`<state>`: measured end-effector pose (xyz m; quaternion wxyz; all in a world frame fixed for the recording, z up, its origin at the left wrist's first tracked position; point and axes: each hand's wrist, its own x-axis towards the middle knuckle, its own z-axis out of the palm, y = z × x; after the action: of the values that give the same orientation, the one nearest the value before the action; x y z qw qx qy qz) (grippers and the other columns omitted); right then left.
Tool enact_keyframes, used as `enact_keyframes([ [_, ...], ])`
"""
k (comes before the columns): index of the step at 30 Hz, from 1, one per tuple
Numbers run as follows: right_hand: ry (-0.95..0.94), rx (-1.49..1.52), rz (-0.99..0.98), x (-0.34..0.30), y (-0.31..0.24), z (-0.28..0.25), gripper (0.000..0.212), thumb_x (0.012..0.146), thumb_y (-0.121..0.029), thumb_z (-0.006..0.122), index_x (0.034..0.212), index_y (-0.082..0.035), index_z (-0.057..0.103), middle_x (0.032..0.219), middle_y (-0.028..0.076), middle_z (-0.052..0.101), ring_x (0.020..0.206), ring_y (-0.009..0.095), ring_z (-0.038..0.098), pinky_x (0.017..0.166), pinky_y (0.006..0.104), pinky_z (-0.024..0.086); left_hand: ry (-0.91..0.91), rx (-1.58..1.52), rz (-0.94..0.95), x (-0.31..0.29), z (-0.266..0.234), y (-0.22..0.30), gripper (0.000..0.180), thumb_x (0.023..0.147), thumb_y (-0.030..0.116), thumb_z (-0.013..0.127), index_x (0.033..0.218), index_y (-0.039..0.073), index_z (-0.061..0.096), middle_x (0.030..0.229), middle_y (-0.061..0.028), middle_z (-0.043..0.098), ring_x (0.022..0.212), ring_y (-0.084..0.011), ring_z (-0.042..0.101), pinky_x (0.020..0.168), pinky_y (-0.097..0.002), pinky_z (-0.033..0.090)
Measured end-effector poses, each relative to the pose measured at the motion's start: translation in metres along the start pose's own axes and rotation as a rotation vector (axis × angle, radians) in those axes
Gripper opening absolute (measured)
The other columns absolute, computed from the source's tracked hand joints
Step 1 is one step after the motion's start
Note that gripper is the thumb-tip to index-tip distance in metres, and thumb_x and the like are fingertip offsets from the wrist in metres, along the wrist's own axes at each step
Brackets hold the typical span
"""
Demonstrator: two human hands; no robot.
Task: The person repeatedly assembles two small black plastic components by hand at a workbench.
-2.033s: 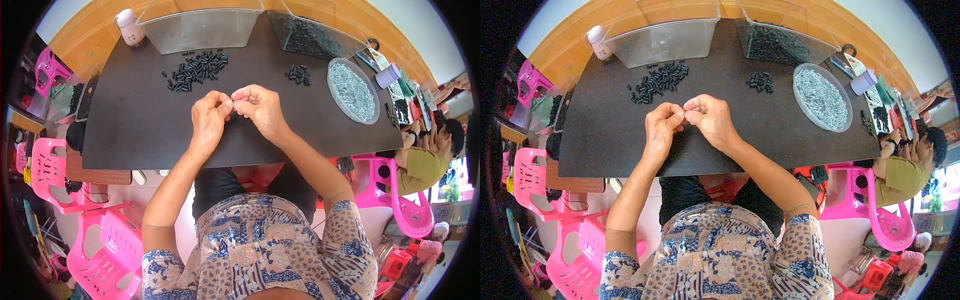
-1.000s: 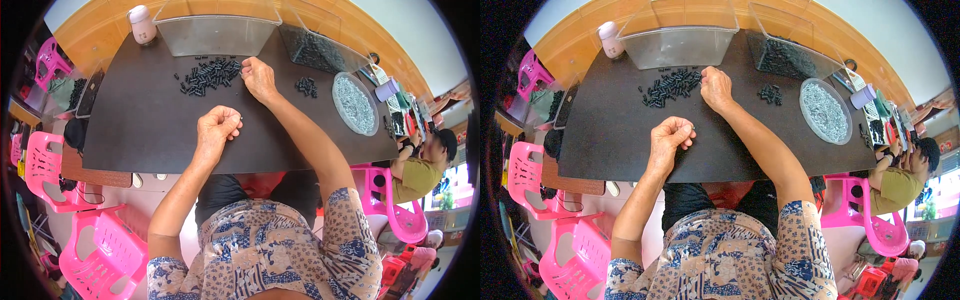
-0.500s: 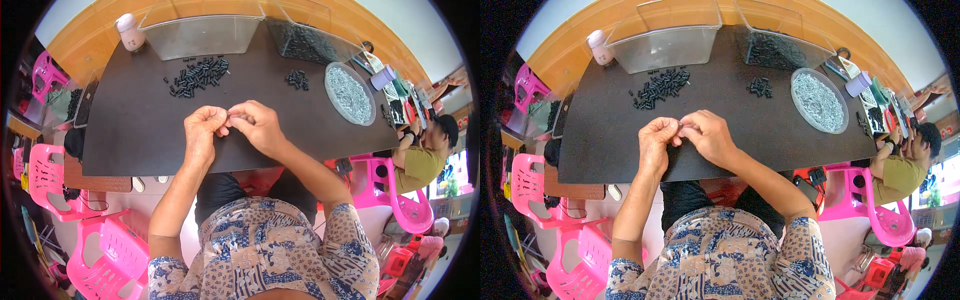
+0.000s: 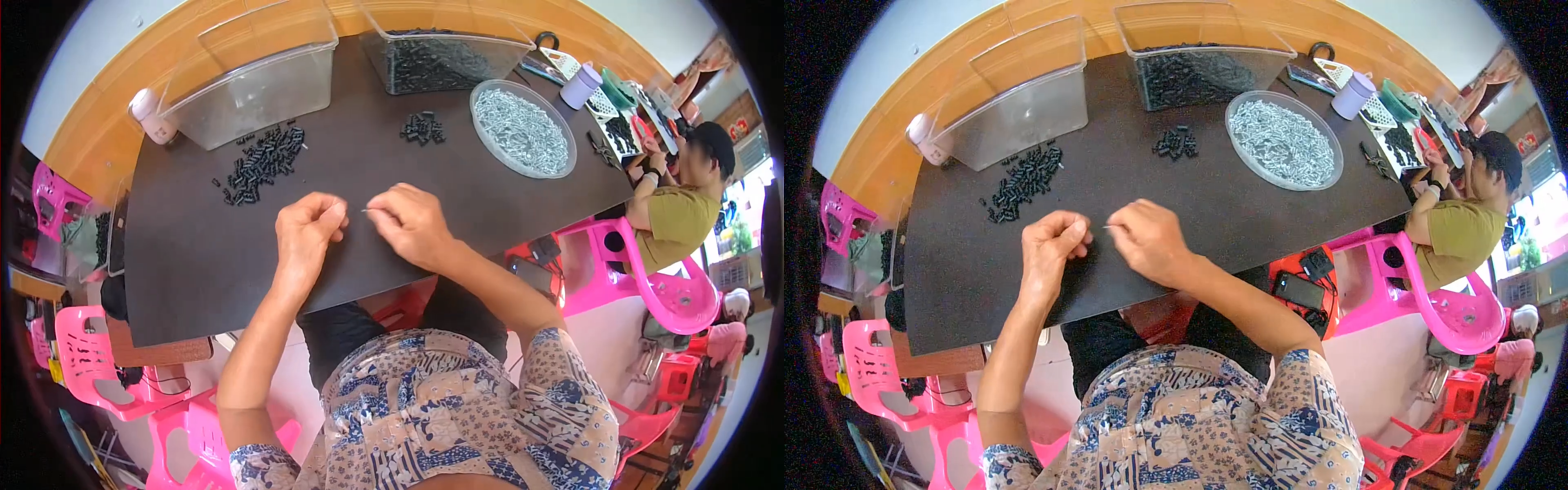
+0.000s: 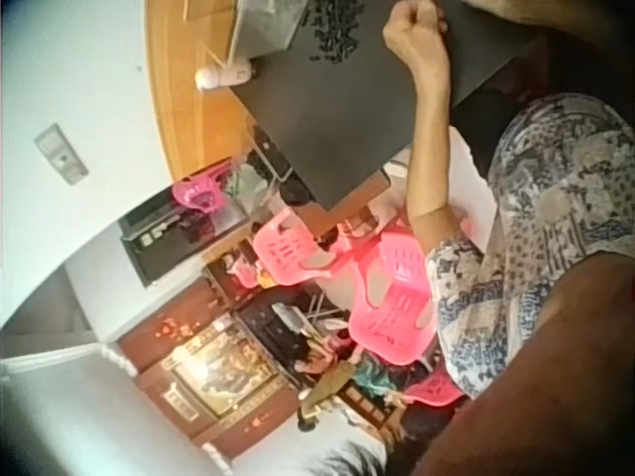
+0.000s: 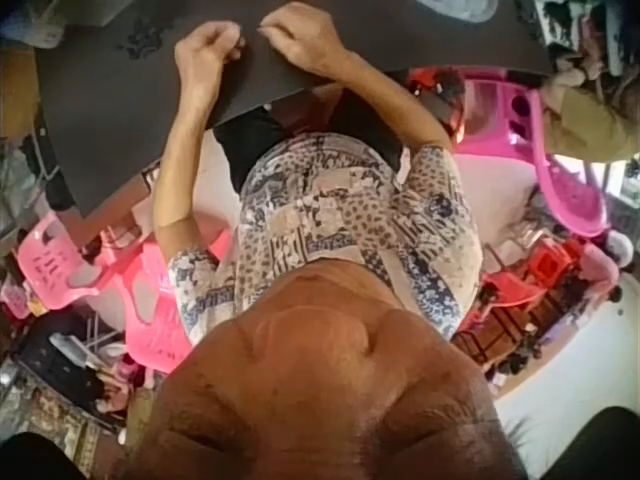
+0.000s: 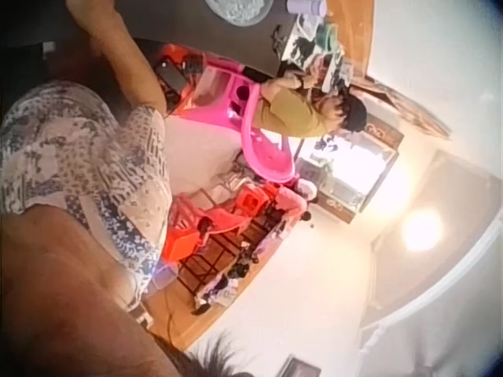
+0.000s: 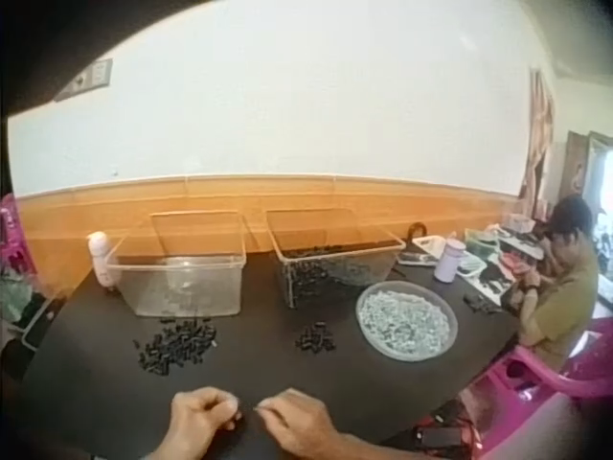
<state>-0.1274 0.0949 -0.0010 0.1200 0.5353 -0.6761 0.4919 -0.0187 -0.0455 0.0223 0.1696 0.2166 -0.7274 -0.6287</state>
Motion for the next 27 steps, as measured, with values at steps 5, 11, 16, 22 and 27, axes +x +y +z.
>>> enact_keyframes([
  [5,0.005,0.092,0.561,-0.02,0.021,-0.041,0.006,0.081,-0.005,0.062,0.083,0.001,0.062,0.074,0.004,0.063,0.065,0.007,0.057,0.06,0.0218,0.046,0.066,0.46,0.378,0.066,0.034,0.003,0.016,0.078,0.012,0.058,0.09,0.005,0.066,0.083,-0.0147,0.065,0.075,-0.025,0.064,0.068,-0.0348,0.048],
  [11,0.028,0.215,0.63,-0.031,0.033,-0.043,0.009,0.08,-0.006,0.062,0.084,0.001,0.061,0.074,0.008,0.063,0.065,0.012,0.059,0.06,0.0249,0.046,0.113,0.757,0.59,0.135,0.087,-0.008,0.021,0.075,0.012,0.059,0.094,0.013,0.069,0.081,-0.0141,0.062,0.081,-0.0313,0.061,0.073,-0.0408,0.047],
  [16,0.057,0.209,0.597,-0.031,0.034,-0.043,0.009,0.077,-0.008,0.064,0.081,0.0,0.062,0.073,0.012,0.063,0.063,0.018,0.06,0.058,0.0294,0.046,0.08,0.84,0.539,0.148,0.095,-0.012,0.018,0.073,0.015,0.062,0.089,0.013,0.07,0.08,-0.0143,0.061,0.081,-0.0317,0.06,0.071,-0.0416,0.046],
  [22,-0.013,0.139,0.584,-0.027,0.031,-0.048,0.008,0.08,-0.005,0.063,0.086,0.001,0.063,0.074,0.005,0.063,0.066,0.007,0.055,0.06,0.0228,0.045,0.059,0.919,0.594,0.156,0.087,-0.018,0.013,0.072,0.013,0.063,0.083,0.01,0.068,0.081,-0.0146,0.061,0.081,-0.0321,0.06,0.071,-0.0418,0.046],
  [27,-0.004,0.167,0.592,-0.028,0.032,-0.047,0.008,0.08,-0.004,0.062,0.086,0.002,0.062,0.074,0.004,0.063,0.067,0.007,0.056,0.061,0.0225,0.045,0.091,1.011,0.667,0.149,0.072,-0.022,0.014,0.071,0.007,0.061,0.084,0.007,0.065,0.08,-0.0142,0.06,0.081,-0.0316,0.06,0.072,-0.0417,0.047],
])
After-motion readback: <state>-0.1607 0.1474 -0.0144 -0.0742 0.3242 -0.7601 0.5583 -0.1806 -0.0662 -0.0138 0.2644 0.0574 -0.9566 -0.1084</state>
